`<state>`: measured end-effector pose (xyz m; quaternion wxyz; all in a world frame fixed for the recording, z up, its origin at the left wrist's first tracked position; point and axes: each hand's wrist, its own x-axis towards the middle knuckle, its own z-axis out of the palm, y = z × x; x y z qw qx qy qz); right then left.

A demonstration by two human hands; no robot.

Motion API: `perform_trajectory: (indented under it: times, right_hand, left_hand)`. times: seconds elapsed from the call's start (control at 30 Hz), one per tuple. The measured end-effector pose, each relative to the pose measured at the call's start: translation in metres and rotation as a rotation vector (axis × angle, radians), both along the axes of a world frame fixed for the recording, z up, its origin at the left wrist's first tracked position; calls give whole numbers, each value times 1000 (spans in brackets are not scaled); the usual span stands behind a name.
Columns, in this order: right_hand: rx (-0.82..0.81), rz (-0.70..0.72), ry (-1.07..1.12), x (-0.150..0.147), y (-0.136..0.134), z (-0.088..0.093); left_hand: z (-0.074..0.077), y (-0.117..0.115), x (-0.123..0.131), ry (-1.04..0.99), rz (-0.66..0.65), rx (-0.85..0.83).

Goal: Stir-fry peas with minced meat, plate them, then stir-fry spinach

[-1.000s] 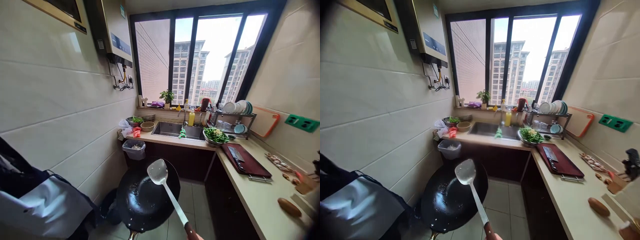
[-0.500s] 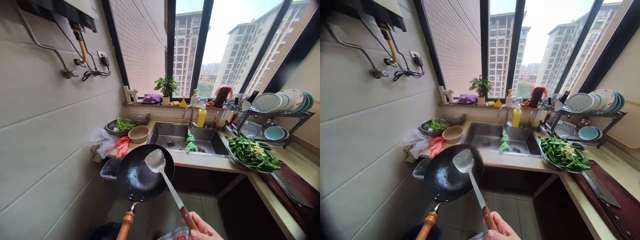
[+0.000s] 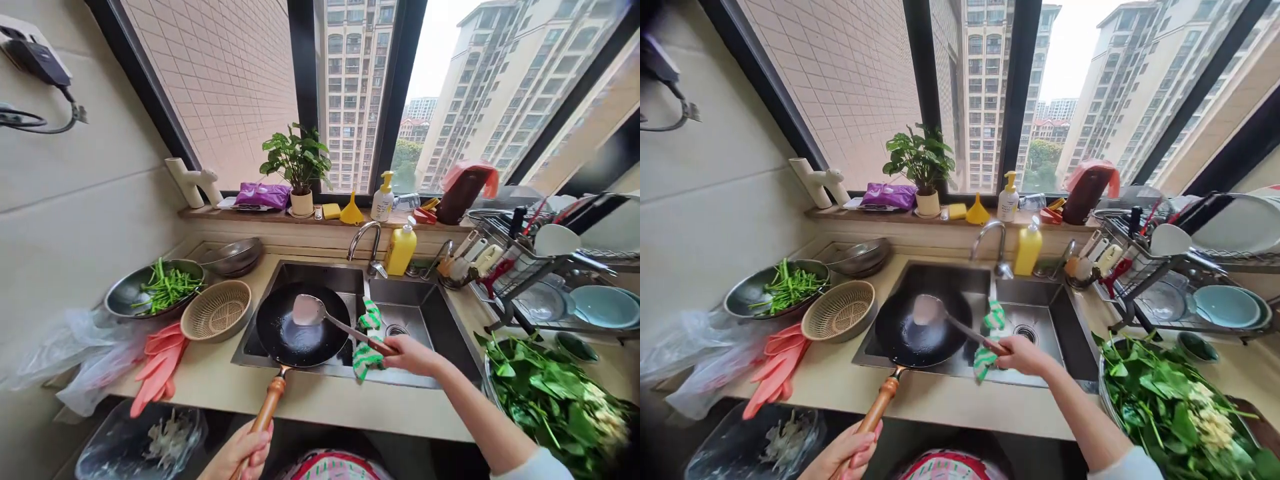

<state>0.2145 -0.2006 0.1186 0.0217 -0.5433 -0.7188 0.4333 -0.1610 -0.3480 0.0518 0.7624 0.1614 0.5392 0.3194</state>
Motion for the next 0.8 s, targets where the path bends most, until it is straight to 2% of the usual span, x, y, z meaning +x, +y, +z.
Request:
perform_trajectory:
  times: [0.13, 0.2, 0.3, 0.4, 0.53, 0.67, 0.8]
  right_hand:
    - [127, 62, -153, 32, 126, -6]
    - [155, 74, -212, 42, 172, -15]
    - [134, 93, -272, 52, 223, -31]
    - [60, 123, -276, 55, 254, -44]
    - [-43, 149, -231, 57, 277, -53]
    - [-113, 145, -186, 64, 294, -47]
    - [-121, 91, -174, 66, 303, -33]
  left_hand:
    - [-8, 62, 14, 110, -38, -89]
    - [-13, 84, 15, 170, -59, -123]
    - [-19, 110, 12, 253, -129, -139]
    - [-21, 133, 7, 328, -265, -165]
    - [-18, 164, 1, 406, -390, -208]
    - [-8, 192, -6, 429, -460, -234]
    - [9, 215, -17, 497, -568, -240]
